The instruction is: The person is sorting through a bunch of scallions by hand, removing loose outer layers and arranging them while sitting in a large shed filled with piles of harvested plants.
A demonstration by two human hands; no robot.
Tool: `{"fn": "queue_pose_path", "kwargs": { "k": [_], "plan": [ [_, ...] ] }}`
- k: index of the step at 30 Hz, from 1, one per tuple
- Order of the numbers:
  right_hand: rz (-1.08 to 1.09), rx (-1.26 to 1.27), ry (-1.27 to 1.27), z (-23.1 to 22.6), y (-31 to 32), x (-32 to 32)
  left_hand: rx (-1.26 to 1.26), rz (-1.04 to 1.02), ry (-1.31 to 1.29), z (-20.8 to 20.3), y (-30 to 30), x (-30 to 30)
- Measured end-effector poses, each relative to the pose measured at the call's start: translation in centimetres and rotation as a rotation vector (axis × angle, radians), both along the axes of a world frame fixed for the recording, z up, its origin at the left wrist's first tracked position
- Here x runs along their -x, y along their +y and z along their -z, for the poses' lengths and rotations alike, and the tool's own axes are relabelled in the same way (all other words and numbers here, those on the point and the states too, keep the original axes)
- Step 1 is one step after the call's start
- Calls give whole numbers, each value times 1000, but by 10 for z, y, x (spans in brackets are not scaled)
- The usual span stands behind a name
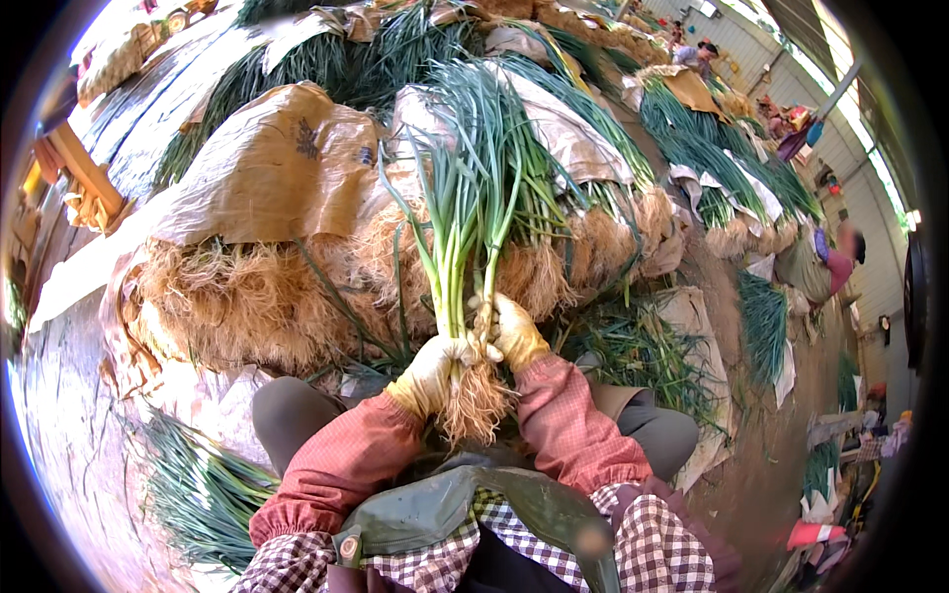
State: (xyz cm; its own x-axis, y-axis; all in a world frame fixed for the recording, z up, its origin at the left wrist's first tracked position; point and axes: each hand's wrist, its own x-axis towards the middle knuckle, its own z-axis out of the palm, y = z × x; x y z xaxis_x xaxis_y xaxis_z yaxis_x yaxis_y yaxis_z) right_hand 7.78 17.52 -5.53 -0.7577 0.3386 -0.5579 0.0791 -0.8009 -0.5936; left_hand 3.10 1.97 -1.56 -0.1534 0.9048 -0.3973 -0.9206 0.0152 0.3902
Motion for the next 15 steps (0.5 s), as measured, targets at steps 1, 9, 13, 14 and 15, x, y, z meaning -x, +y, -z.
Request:
{"fn": "queue_pose_path", "kwargs": {
  "k": [1, 9, 13, 14, 15],
  "plan": [
    [-23, -64, -48, 7, -2, 3, -36, -11, -31, 5, 2, 1],
    [-927, -1151, -358, 53, -30, -67, 9, -8, 188, -8, 3, 5],
    [-193, -1554, -317, 7, -2, -72, 156, -102, 530, 3, 6, -9],
    [-29, -1806, -265, -33, -2, -48, 217, -123, 573, 3, 3, -10],
    [-120, -1750, -291, -83, -9, -32, 217, -143, 581, 8, 1, -10]
  ]
}}
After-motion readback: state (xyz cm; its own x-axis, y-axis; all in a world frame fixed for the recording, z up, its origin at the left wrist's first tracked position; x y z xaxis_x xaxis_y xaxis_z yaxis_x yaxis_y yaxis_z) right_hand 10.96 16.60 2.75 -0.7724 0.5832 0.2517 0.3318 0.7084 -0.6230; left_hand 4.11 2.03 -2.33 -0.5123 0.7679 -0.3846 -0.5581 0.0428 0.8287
